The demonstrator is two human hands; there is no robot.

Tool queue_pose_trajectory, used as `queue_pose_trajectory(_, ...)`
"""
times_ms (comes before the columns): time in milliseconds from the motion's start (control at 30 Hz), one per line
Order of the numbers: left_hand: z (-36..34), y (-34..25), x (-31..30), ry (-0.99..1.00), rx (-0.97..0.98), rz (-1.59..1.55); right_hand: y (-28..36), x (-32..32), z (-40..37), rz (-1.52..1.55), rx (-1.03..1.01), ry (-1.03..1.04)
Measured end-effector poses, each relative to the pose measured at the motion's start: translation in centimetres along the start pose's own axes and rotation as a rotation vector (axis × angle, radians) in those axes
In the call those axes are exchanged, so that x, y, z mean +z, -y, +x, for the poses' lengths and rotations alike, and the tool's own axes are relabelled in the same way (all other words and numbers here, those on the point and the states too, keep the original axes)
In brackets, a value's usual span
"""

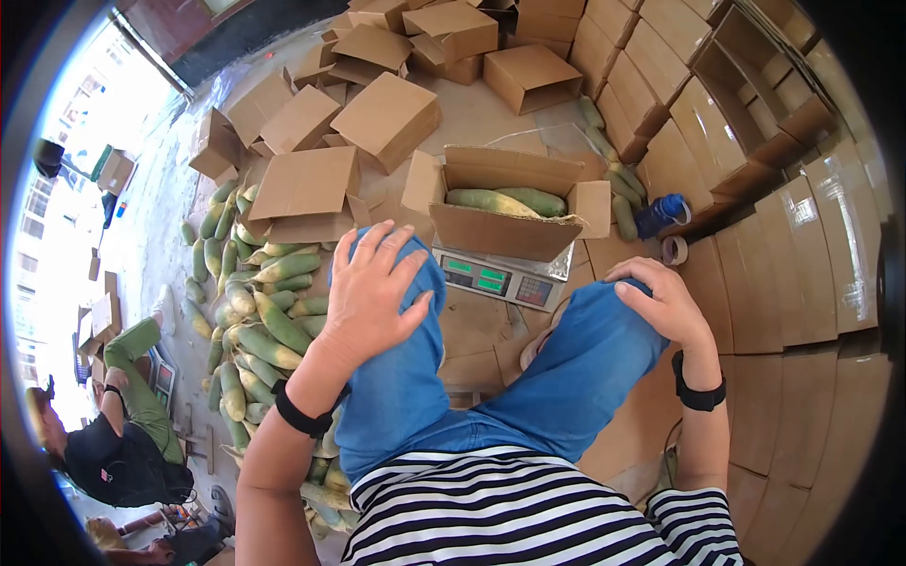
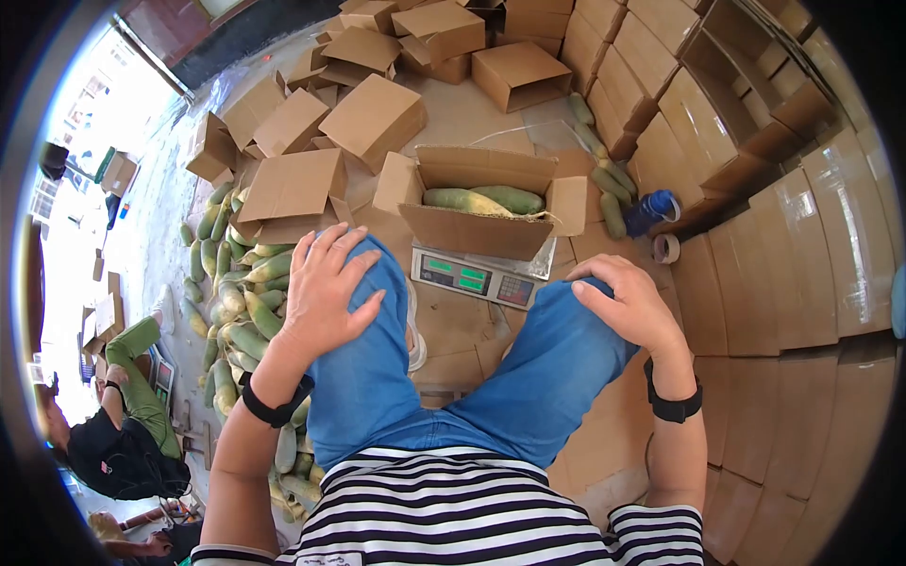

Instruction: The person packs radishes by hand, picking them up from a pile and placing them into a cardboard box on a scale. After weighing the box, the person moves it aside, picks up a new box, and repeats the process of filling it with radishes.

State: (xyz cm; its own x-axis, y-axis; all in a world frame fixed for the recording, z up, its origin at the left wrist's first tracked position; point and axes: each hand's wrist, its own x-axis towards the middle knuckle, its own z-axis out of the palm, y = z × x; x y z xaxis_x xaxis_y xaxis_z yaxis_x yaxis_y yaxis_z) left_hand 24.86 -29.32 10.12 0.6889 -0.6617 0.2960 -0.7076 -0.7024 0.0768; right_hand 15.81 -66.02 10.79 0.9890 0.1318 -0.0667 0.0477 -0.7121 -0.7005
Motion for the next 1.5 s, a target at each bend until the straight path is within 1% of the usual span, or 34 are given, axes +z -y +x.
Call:
queue_pose_trajectory(267,0.8,-1.2,0.1,0.006,0.051,-0.061,0.1,0.4,1.1,-0.018,-0.033,0.025)
queue_pose_trajectory(433,1.9,-1.6,-0.7,0.033,0.065,-0.141,0.5,0.1,1.8,-0.001,-0.009,0.080)
queue_pose_trajectory(500,2.7,-1.2,-1.2,-0.026,-0.012,-0.470,0.5,0.2,2.1,0.008,-0.005,0.085)
queue_pose_trajectory(533,3.1,-0.8,-1.1,-0.017,-0.011,-0.475,0.6,0.2,2.2,0.011,-0.015,0.086)
queue_pose_trajectory(600,4.3,0.8,-0.9,-0.082,-0.325,-0.892,0.6,0.4,2.7,0.013,-0.017,0.083)
queue_pose_trajectory(667,5.3,3.9,1.1,-0.082,-0.421,-1.007,0.4,0.4,3.0,0.049,-0.066,0.069)
queue_pose_trajectory(700,5.7,5.7,2.4,-0.040,-0.478,-1.061,-0.1,0.7,3.0,0.066,-0.065,0.042)
queue_pose_trajectory(733,6.4,6.9,2.8,0.057,-0.599,-1.073,-0.6,0.8,3.1,0.106,-0.073,0.019)
queue_pose_trajectory(767,6.6,8.6,4.6,0.067,-0.604,-0.980,-0.9,0.8,3.2,0.255,0.018,-0.013)
queue_pose_trajectory(833,6.9,11.4,7.5,0.188,-0.632,-0.786,-2.9,1.0,3.6,0.524,0.161,-0.110)
queue_pose_trajectory(867,6.8,12.6,9.2,0.192,-0.617,-0.788,-4.8,1.2,3.8,0.642,0.214,-0.173)
queue_pose_trajectory(900,6.6,13.7,10.9,0.259,-0.650,-0.760,-6.0,0.9,4.1,0.698,0.257,-0.251)
queue_pose_trajectory(933,6.8,14.2,11.9,0.326,-0.685,-0.730,-7.5,0.7,4.4,0.669,0.308,-0.299)
queue_pose_trajectory(967,7.3,14.1,12.3,0.331,-0.673,-0.729,-9.8,1.0,4.5,0.610,0.355,-0.320)
queue_pose_trajectory(1000,7.9,13.9,12.7,0.386,-0.795,-0.865,-12.1,1.4,4.5,0.551,0.403,-0.337)
queue_pose_trajectory(1033,8.5,13.8,13.0,0.439,-0.918,-1.000,-13.6,1.9,4.7,0.552,0.407,-0.346)
queue_pose_trajectory(1133,10.0,13.8,13.9,0.489,-0.905,-1.026,-16.2,2.7,5.9,0.501,0.476,-0.315)
queue_pose_trajectory(1200,10.8,14.1,14.7,0.509,-0.862,-0.990,-16.8,3.4,7.3,0.489,0.525,-0.255)
queue_pose_trajectory(1267,11.3,14.5,15.4,0.584,-0.820,-0.869,-17.8,4.1,8.7,0.498,0.506,-0.262)
queue_pose_trajectory(1300,11.7,14.3,15.5,0.589,-0.816,-0.866,-17.8,3.9,9.6,0.452,0.535,-0.197)
queue_pose_trajectory(1333,11.9,13.9,15.5,0.553,-0.840,-0.929,-17.8,3.8,10.5,0.407,0.565,-0.132)
queue_pose_trajectory(1367,12.1,13.5,15.4,0.518,-0.864,-0.992,-18.0,3.9,11.4,0.411,0.570,-0.136)
queue_pose_trajectory(1433,11.7,14.8,17.4,0.543,-0.873,-1.025,-18.4,4.2,12.9,0.238,0.547,-0.086)
queue_pose_trajectory(1467,11.3,15.5,18.1,0.558,-0.890,-1.061,-18.3,4.6,13.4,0.242,0.555,-0.094)
queue_pose_trajectory(1500,11.0,15.7,18.3,0.571,-0.876,-1.060,-18.2,4.9,13.7,0.278,0.513,-0.110)
